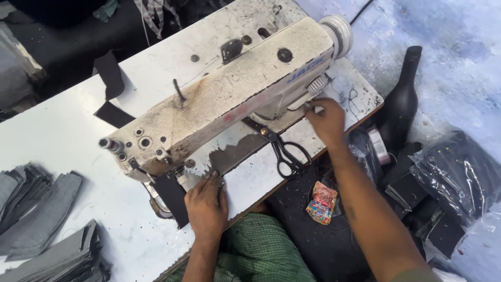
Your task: Stitching small fabric components using an industrial sewing machine in a manufacturing setting.
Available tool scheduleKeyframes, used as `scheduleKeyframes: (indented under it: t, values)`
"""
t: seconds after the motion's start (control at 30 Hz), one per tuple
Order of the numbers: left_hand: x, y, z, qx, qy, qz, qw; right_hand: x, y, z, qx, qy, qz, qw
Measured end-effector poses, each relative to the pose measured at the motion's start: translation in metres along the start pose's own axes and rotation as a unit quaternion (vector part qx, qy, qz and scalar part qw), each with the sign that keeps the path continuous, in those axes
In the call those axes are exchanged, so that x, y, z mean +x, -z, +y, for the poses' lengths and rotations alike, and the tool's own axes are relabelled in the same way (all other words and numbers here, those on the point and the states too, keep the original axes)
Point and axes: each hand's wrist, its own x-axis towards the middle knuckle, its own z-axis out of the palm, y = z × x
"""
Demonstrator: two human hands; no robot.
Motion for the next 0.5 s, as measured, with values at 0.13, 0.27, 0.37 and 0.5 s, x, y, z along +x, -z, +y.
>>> scheduleKeyframes:
  t: [0.13, 0.27, 0.37, 0.5]
  values:
    - [0.002, 0.001, 0.000, -0.004, 0.001, 0.007, 1.000, -0.038, 0.029, 0.011, 0.243, -0.113, -0.031, 0.963]
    - [0.000, 0.005, 0.002, -0.022, -0.012, 0.023, 0.999, -0.114, 0.031, 0.005, 0.510, -0.107, -0.186, 0.833]
    - [-0.008, 0.019, 0.004, -0.056, -0.025, 0.032, 0.998, -0.173, 0.011, -0.040, 0.540, -0.138, -0.328, 0.763]
    - [-0.046, 0.041, 0.004, -0.177, 0.008, 0.066, 0.982, -0.217, -0.018, -0.107, 0.466, -0.232, -0.434, 0.735]
